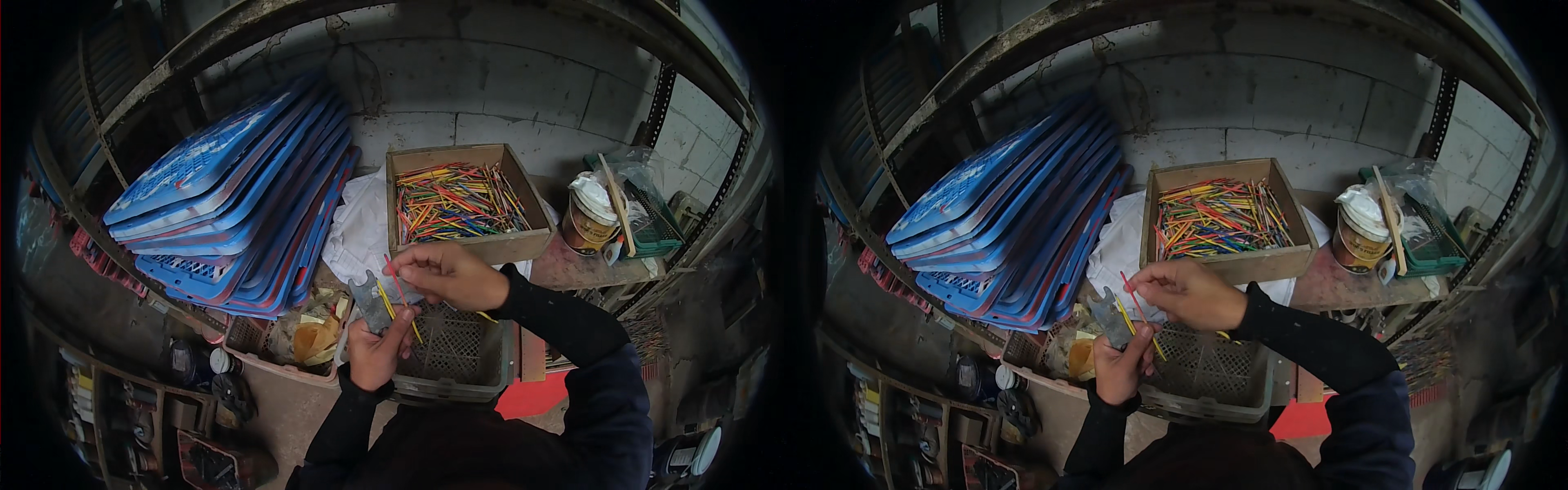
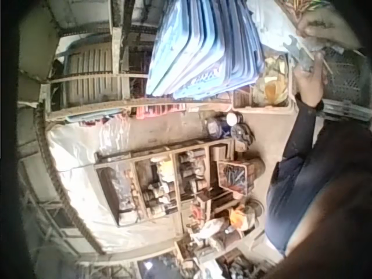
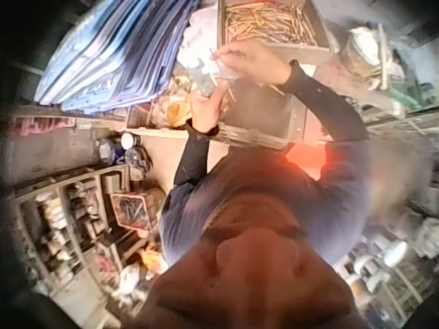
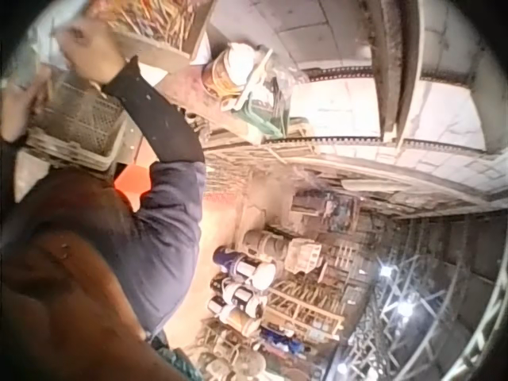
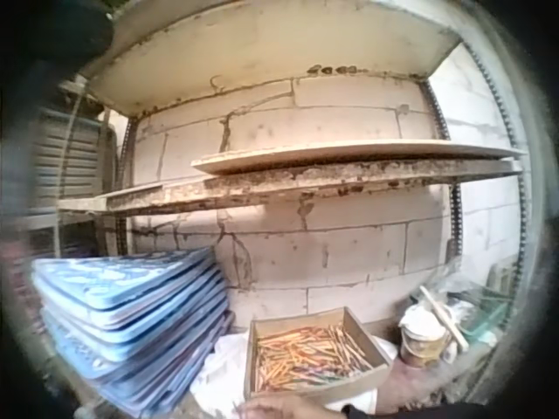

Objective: The person selects several yellow sticks from a box and moves to a stool. They then insert the sticks into holes on light green flat pieces, repeating the process for multiple pieces.

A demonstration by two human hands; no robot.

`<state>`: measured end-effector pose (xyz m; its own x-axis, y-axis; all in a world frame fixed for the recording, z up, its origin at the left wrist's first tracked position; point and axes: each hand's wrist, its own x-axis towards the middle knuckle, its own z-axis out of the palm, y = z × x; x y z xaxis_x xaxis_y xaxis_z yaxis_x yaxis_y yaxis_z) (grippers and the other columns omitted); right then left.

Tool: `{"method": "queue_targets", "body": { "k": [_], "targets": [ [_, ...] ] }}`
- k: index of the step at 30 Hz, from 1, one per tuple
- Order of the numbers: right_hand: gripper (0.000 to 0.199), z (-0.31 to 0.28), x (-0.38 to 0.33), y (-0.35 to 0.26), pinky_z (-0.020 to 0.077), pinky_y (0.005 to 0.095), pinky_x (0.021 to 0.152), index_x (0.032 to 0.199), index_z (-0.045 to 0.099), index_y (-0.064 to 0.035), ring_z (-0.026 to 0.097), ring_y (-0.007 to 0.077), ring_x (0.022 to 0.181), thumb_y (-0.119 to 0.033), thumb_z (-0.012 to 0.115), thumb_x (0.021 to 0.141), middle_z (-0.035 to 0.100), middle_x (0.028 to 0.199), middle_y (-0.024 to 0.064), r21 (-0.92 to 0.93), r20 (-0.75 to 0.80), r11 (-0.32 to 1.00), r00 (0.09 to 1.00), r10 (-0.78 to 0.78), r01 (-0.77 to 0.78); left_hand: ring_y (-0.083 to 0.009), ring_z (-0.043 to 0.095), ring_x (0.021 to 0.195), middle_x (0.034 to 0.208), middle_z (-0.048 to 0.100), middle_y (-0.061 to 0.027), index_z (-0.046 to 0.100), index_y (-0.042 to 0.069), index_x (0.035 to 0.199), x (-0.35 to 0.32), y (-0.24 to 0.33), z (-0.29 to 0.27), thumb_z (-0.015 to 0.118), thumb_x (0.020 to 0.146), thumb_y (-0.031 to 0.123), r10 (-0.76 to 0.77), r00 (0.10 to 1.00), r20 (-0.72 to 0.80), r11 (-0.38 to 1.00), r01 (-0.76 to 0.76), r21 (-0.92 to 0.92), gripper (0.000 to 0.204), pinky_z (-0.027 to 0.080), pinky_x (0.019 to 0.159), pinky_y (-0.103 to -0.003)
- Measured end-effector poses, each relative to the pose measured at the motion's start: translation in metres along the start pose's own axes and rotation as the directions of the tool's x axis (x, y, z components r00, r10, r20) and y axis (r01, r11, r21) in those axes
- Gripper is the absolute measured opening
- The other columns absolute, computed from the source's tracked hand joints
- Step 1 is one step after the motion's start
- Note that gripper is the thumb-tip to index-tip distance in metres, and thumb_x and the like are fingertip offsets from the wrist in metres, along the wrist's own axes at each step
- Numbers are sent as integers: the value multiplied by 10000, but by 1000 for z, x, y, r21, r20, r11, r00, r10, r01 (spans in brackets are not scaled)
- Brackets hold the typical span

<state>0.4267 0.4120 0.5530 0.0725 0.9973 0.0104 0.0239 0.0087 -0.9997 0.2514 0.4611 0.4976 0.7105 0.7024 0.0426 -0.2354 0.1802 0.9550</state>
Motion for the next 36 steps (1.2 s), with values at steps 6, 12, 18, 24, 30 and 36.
{"method": "queue_targets", "body": {
  "k": [6, 12, 18, 24, 30, 36],
  "targets": [
    [197, -6, 3, 5, 474, 271, 714, 955, 636, -29, 571, 87, 770, -197, 533, 963, 624, 823, 29, -338, 138, 900, 961, -241, 274, -64, 447, 483, 603, 519, -12, 643, -56, 1038, -1, -1, 2, 570, 954, 124, -7, 1000, 22, 1000, 7, 2, 211, 372, 441, -219],
    [337, -93, 19, -59, 454, 272, 651, 872, 647, 7, 575, 100, 686, -287, 511, 965, 635, 707, 51, -646, -218, 753, 914, -343, 128, -62, 427, 487, 593, 491, -6, 601, -62, 1127, -6, 1, -14, 536, 969, 130, -1, 999, -39, 999, -1, -33, 257, 374, 451, -216],
    [279, -151, 40, -55, 500, 380, 753, 928, 668, 26, 658, 312, 804, -241, 587, 911, 675, 817, 188, -906, -209, 421, 909, -360, -42, -61, 394, 470, 570, 453, 3, 602, -55, 1093, -10, -5, -20, 512, 987, 194, -9, 997, -76, 997, 4, -72, 285, 354, 446, -214],
    [203, -119, 75, -12, 516, 384, 802, 968, 700, -46, 663, 317, 894, -178, 668, 819, 689, 920, 178, -939, 5, 336, 979, -203, 75, -49, 373, 433, 577, 465, 0, 590, -60, 1075, -11, -8, -22, 493, 989, 220, 11, 997, -76, 999, -14, -47, 309, 351, 413, -205],
    [231, -121, 113, 14, 523, 389, 814, 970, 712, -83, 662, 303, 913, -97, 667, 745, 700, 937, 129, -985, 110, 110, 978, -175, 131, -49, 369, 437, 586, 462, 3, 593, -50, 1071, -16, -5, -30, 513, 981, 226, 9, 991, -132, 999, -15, -44, 301, 351, 417, -204],
    [133, -115, 123, 16, 519, 391, 784, 864, 691, -68, 659, 309, 857, -77, 665, 734, 689, 841, 122, -988, 136, 46, 973, -185, 146, -50, 372, 450, 586, 456, 11, 598, -47, 1063, -21, -5, -38, 529, 975, 218, 3, 983, -186, 998, -15, -64, 288, 348, 429, -209]
  ]
}}
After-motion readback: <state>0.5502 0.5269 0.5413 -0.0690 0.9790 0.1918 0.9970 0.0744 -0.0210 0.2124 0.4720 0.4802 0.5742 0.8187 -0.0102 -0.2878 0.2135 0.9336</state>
